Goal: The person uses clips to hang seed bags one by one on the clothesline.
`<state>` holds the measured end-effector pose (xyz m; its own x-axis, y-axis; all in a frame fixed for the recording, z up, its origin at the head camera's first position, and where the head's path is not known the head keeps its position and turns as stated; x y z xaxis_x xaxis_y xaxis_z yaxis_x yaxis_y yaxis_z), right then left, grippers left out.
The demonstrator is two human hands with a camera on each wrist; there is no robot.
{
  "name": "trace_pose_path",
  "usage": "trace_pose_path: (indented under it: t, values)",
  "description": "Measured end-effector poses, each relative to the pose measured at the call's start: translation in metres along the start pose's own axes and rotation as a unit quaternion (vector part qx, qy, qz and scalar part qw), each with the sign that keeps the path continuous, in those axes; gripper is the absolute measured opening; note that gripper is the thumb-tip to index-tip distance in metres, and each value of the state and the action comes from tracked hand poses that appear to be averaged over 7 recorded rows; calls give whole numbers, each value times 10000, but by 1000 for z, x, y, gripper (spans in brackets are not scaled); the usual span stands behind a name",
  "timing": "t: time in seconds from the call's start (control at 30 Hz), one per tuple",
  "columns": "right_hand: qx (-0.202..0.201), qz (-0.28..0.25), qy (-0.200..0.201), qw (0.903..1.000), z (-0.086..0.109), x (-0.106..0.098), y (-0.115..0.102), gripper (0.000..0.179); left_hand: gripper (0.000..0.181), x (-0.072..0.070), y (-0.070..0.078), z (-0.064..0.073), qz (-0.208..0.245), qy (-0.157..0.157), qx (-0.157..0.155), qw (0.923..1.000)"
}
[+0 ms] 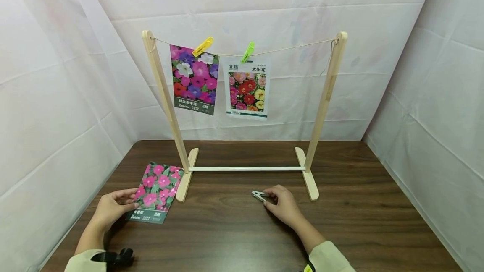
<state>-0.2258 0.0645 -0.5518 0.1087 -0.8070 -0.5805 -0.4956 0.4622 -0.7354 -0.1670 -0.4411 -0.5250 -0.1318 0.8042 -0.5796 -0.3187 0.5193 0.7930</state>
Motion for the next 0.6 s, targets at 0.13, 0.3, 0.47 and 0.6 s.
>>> trace_pose_path:
  t: [0.13, 0.3, 0.47, 0.6]
  values:
    - [216, -674, 248, 9972, 0, -6, -2, 29, 50, -3, -1, -1, 255, 53, 53, 9996]
    - [6, -1090, 522, 9927, -2, -25, -32, 25, 46, -9, -5, 0, 706, 114, 10, 9974]
    - [-8, -1273, 704, 9894, -4, -34, -32, 21, 28, -14, -7, 3, 1504, 149, -56, 9885]
    - [78, -1651, 924, 9819, -2, -33, -12, 23, 27, -16, -5, 4, 2177, 199, -104, 9758]
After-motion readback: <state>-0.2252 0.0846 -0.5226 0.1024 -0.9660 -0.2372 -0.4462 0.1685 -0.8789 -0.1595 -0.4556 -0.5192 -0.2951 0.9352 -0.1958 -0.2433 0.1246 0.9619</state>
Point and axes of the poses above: each hand's wrist, its own z-axis away from the middle knuckle, its own x-axis out of the palm, y = z × x, the point moved 8 cm from there along -z, towards the middle knuckle, and after that the axes turned 6 degrees about -x, right-handed, at the moved point
